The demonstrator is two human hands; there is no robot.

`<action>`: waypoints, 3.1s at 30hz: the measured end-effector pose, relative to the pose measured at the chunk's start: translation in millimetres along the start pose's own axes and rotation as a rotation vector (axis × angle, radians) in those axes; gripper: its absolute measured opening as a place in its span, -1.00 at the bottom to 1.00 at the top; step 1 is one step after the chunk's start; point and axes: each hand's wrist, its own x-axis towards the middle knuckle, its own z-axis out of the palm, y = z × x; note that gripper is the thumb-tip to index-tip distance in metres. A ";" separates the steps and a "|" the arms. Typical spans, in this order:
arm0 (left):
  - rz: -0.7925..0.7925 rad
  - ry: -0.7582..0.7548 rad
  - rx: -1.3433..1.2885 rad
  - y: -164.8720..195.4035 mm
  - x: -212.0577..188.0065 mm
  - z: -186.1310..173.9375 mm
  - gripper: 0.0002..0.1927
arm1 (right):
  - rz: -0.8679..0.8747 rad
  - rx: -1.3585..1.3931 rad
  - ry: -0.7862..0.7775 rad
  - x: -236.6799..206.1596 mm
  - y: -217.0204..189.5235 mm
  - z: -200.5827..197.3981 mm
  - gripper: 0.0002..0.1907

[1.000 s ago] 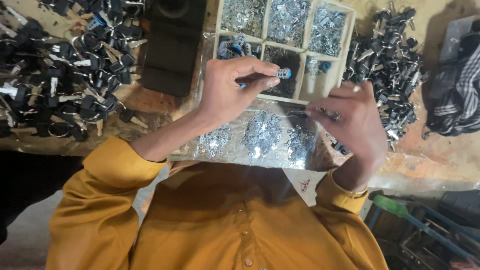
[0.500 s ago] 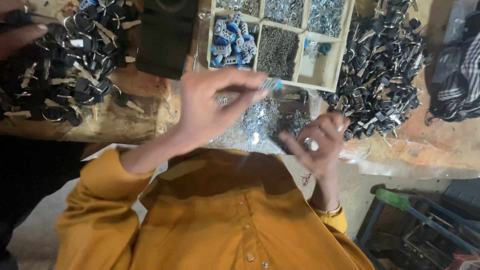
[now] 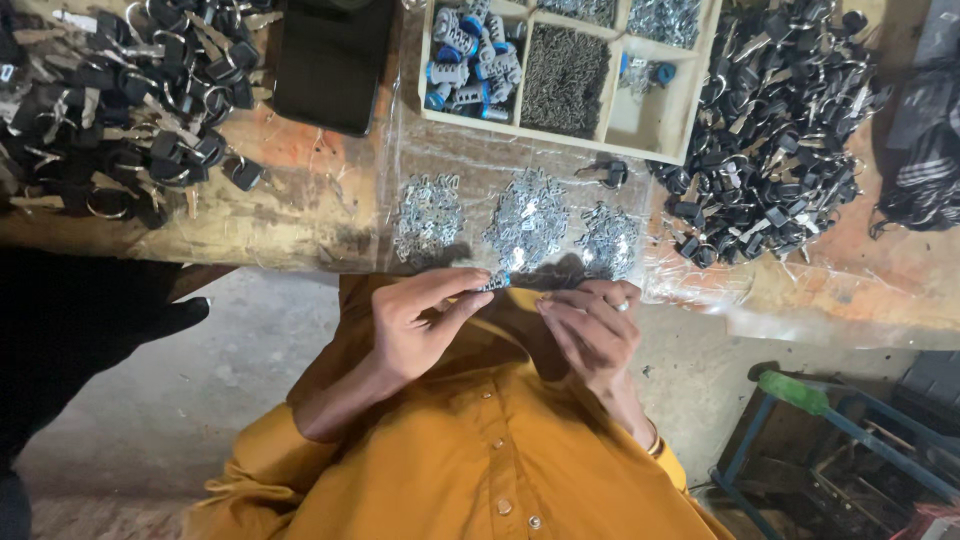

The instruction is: The person sits at a workbench assembling small electrical connector components. They pick tiny metal contact parts from a compartment tray and from piles on the bench, insert them into blue connector bodies one at a time, press them into place, and set finished connectors aside.

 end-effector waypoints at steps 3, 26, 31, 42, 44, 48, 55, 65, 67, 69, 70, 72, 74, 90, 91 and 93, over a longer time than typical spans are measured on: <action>-0.121 0.024 0.018 -6.9 -8.9 6.2 -0.77 | 0.173 0.130 0.038 2.7 -12.2 9.6 -0.78; -0.122 0.027 -0.059 -31.6 -29.8 -17.6 -0.75 | 0.050 -0.006 0.040 10.4 -21.1 31.7 -0.70; -0.228 0.066 -0.144 -34.2 -31.6 -16.9 -0.74 | -0.112 -0.194 0.033 12.7 -23.4 36.7 -0.67; -0.224 0.065 -0.093 -34.1 -26.9 -13.6 -0.75 | 0.104 -0.205 -0.026 9.9 -23.6 31.4 -0.81; -0.221 0.062 -0.106 -33.9 -25.6 -11.8 -0.73 | 0.163 -0.207 -0.041 8.5 -21.0 26.8 -0.83; -0.208 0.050 -0.133 -33.6 -24.5 -8.9 -0.73 | 0.248 -0.229 -0.040 3.5 -7.6 20.2 -0.84; -0.209 0.027 -0.121 -35.7 -21.4 -1.7 -0.74 | 0.248 -0.331 0.074 -7.4 10.7 21.2 -0.73; -0.238 0.034 -0.099 -36.4 -18.9 3.3 -0.76 | 0.026 -0.318 -0.049 -16.1 8.6 8.0 -0.71; -0.241 0.040 -0.100 -36.6 -18.9 2.9 -0.76 | 0.061 -0.271 -0.056 -16.8 16.3 10.0 -0.73; -0.238 0.044 -0.094 -36.2 -19.8 3.3 -0.76 | 0.075 -0.201 -0.019 -11.9 26.6 12.6 -0.75; -0.235 0.045 -0.097 -36.2 -20.0 3.1 -0.77 | 0.109 -0.245 -0.015 -8.3 30.5 10.0 -0.72; -0.228 0.047 -0.099 -35.8 -20.2 2.5 -0.77 | 0.175 -0.328 -0.006 3.7 37.3 2.7 -0.62; -0.225 0.041 -0.086 -34.8 -20.0 1.1 -0.77 | 0.123 -0.466 0.055 22.2 42.9 -5.2 -0.53; -0.207 0.040 -0.105 -36.2 -17.3 0.0 -0.75 | 0.135 -0.492 -0.061 50.9 49.1 -18.7 -0.60; -0.205 0.042 -0.100 -35.9 -17.9 0.1 -0.75 | 0.140 -0.455 -0.031 49.8 51.1 -18.9 -0.59; -0.197 0.038 -0.092 -35.8 -17.8 0.7 -0.76 | 0.193 -0.319 0.054 47.5 53.8 -19.0 -0.64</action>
